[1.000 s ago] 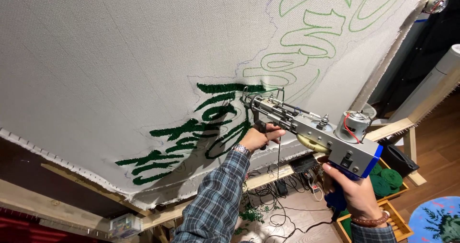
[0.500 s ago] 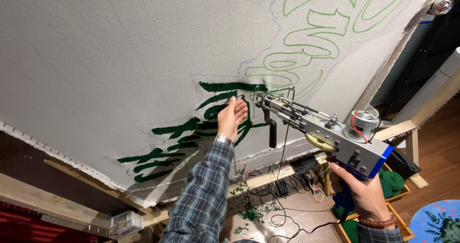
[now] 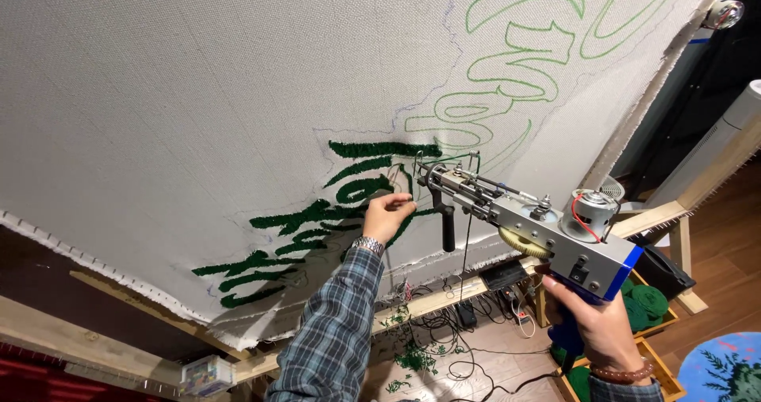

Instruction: Using a tufting gun to apply yarn to a canvas on a vertical frame to create a rug design

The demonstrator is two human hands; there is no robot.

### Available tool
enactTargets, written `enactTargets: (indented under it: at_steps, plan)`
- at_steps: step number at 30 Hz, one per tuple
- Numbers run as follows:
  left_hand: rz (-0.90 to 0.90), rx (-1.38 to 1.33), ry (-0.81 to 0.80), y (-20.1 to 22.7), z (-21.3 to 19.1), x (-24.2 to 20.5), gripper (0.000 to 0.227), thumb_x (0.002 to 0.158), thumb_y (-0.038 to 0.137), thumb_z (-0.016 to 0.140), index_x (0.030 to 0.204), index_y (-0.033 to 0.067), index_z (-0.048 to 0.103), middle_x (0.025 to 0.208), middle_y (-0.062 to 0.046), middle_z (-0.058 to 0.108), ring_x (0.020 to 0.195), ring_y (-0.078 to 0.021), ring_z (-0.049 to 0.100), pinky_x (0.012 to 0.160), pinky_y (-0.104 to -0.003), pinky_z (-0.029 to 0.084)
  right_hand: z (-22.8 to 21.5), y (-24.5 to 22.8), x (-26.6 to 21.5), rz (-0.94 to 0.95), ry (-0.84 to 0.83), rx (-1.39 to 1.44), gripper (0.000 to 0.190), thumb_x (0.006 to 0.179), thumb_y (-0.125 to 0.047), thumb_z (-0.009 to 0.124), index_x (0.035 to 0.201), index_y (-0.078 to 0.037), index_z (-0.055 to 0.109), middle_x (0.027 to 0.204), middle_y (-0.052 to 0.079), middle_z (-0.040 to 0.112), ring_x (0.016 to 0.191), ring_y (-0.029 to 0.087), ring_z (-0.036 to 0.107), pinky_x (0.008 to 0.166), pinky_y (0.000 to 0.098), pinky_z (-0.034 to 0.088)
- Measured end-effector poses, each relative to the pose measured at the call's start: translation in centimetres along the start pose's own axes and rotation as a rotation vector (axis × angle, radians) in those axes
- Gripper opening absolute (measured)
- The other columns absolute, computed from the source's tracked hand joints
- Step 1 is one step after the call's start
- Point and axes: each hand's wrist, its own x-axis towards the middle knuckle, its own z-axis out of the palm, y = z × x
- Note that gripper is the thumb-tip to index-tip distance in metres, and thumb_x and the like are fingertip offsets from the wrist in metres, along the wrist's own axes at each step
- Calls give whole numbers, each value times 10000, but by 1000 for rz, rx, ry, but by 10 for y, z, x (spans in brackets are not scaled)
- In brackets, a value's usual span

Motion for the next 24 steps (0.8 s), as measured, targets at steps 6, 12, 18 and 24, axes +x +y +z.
enactTargets:
  at_steps: [6,12,18,24]
  plan:
    - [319,14,366,20,-5,-12,109,916,169,762,996,109,805,920,-25,806,799,-127,720,741,-282,635,0,3,4,0,-2,-75,309,833,4,798,1131,43,725,1016,181,751,851,293,682,765,416,587]
    - [655,260,565,31,-21,20,98,915,167,747,944,90,801,864,-48,787,760,-191,731,716,-347,599,10,-5,-1,54,18,5,371,826,51,768,1189,51,688,1075,218,740,896,338,695,804,455,606]
    - [462,250,611,47,-28,38,184,846,285,851,758,154,755,698,21,754,644,-171,704,633,-366,544,9,-11,-5,108,15,-20,402,823,32,763,1217,70,693,1101,261,757,916,386,714,798,478,599]
    - [441,163,513,42,-23,27,126,868,166,814,946,148,716,869,6,773,766,-142,729,692,-305,630,0,14,3,4,-11,24,270,839,22,798,1089,59,705,880,199,716,677,304,646,587,418,562]
